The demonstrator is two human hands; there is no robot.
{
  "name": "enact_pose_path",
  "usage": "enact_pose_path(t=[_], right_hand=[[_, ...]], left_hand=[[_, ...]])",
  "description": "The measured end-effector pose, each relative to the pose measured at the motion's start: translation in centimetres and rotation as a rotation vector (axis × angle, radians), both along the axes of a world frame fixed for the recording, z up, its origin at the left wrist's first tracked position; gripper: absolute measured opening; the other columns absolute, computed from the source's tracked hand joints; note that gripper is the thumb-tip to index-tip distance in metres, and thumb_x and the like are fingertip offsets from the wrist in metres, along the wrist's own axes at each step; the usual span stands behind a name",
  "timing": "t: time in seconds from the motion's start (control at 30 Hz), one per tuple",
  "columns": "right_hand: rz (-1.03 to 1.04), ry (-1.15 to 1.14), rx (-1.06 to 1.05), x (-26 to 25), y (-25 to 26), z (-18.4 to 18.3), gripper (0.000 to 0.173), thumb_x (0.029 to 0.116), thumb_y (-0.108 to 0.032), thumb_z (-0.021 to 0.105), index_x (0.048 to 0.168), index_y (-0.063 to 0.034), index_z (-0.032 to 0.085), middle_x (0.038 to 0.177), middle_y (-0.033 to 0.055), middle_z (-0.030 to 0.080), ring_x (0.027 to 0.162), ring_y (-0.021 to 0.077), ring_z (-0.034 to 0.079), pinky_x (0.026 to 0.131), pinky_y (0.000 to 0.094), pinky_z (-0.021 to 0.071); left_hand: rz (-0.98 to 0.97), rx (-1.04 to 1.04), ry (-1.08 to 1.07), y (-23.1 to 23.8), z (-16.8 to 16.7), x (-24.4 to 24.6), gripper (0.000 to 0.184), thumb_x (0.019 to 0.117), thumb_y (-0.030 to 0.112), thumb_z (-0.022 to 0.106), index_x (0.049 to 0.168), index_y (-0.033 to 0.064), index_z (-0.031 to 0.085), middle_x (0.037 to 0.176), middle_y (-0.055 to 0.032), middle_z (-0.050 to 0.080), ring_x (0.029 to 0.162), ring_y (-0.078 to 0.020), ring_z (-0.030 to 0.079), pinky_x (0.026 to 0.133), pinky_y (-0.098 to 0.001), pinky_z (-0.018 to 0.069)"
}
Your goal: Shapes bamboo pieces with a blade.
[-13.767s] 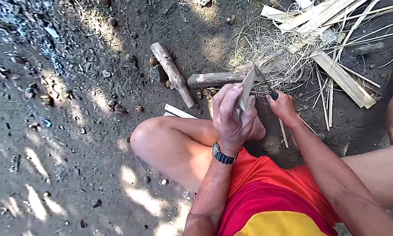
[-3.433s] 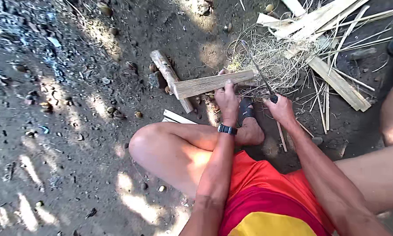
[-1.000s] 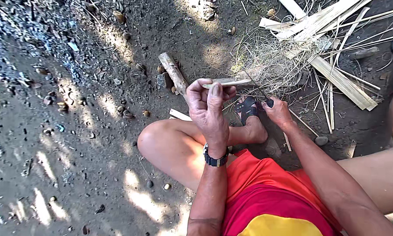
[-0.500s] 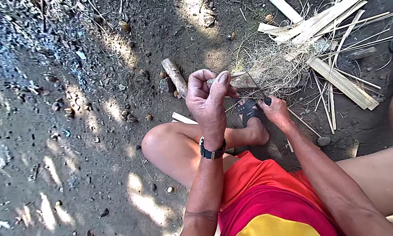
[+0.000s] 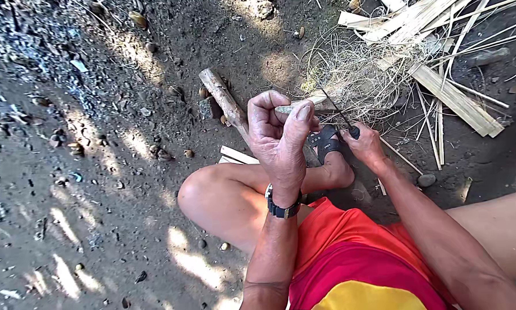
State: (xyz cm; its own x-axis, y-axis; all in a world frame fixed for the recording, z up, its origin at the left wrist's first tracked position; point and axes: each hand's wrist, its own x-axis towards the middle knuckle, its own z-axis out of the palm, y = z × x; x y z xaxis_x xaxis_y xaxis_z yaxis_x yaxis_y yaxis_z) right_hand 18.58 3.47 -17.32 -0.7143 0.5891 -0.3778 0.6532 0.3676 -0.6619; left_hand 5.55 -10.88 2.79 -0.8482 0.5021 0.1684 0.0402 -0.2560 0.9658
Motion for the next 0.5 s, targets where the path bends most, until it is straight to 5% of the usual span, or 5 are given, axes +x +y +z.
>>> enact_pose_path(t=[0.07,0.13,0.33,0.5], right_hand=[[0.002,-0.129,-0.056,0.2,1.0,-1.8,0.042,0.1006,-0.043,0.064,0.109,-0.0023,0.070,0.091,0.0209,0.071,0.087,0.0395,0.070,0.081,0.0638,0.0548],[0.001,-0.073,-0.049,1.1,0.5,-0.7,0.044,0.0995,-0.048,0.065,0.105,-0.0048,0.068,0.083,0.0190,0.067,0.073,0.0378,0.067,0.067,0.0622,0.0536],[0.071,0.298,-0.028,0.7,-2.8,10.9,0.037,0.0967,-0.047,0.067,0.094,-0.0108,0.069,0.068,0.0003,0.062,0.057,0.0112,0.059,0.051,0.0355,0.0510],[0.154,0.607,-0.084,0.1,-3.6,15.6,0.025,0.0936,-0.031,0.075,0.092,-0.0073,0.070,0.076,-0.0013,0.066,0.066,0.0035,0.062,0.058,0.0224,0.0547]], left_hand=[[-0.001,-0.003,0.002,0.2,0.0,0.1,0.025,0.1026,0.018,0.062,0.122,0.0091,0.049,0.091,-0.0060,0.064,0.076,-0.0171,0.069,0.071,-0.0316,0.0632],[-0.010,0.008,0.001,-0.1,-0.3,0.3,0.030,0.1004,0.019,0.064,0.125,0.0096,0.050,0.093,-0.0066,0.064,0.076,-0.0175,0.068,0.070,-0.0321,0.0625],[0.016,0.069,0.000,-0.7,-1.4,1.5,0.041,0.0968,0.014,0.067,0.132,0.0119,0.046,0.107,-0.0064,0.062,0.084,-0.0171,0.067,0.072,-0.0323,0.0618],[0.020,0.095,0.029,-0.7,-1.4,1.7,0.043,0.0961,0.011,0.070,0.131,0.0143,0.046,0.106,-0.0013,0.062,0.084,-0.0096,0.065,0.075,-0.0263,0.0599]])
